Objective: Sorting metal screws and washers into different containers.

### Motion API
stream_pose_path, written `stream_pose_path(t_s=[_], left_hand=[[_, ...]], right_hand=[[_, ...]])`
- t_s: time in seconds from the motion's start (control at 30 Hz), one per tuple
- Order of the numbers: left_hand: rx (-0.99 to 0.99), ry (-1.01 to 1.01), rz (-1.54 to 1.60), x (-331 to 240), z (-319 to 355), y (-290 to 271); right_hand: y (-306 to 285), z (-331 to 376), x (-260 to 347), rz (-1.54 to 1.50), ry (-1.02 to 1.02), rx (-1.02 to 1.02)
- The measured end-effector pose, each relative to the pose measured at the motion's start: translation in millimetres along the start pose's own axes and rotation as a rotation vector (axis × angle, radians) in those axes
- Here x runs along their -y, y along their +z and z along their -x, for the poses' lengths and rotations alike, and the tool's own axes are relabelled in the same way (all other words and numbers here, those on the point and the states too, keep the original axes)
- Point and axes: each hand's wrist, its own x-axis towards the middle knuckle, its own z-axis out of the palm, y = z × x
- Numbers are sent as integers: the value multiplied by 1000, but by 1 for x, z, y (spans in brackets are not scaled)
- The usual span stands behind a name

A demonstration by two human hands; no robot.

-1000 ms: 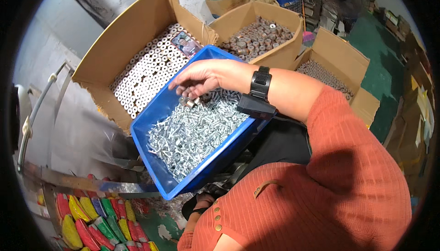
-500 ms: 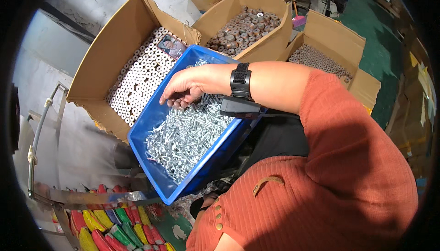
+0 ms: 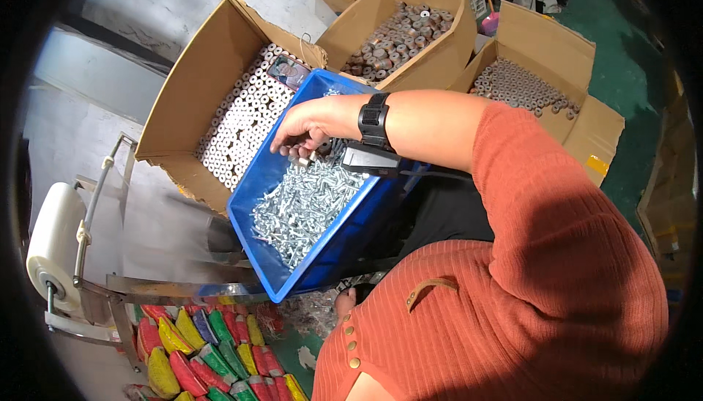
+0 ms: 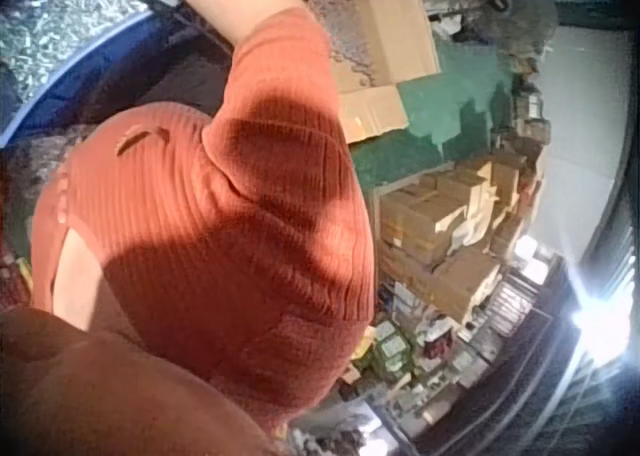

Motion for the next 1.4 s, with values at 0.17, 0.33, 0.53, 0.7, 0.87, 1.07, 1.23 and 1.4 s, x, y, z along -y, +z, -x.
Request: stream_pose_path(t_s=[0.17,0.33,0.53,0.7,0.87,1.07,1.23,1.4], left_hand=[[198,-65,55,-18,4,13],[90,3,173,54,0,68],[32,-88,104,4,2,13],[-63,-59,51,-9,1,0],[-44,-85,100,-25,2,13],[-73,-61,-70,17,-27,46],[-256,84,-122,34,-48,67],[-142,-15,-133,45,-53,79]], right_hand=[[-11,5,-4,7,-34,-46],[10,3,4,24,-107,-3],[5,18,3,88,-77,-67],[23,19,8,124,0,-9],[19,17,-2,123,-11,9],[24,22,1,139,-26,28],[25,26,3,164,-21,-18],[24,10,2,243,43,-16]])
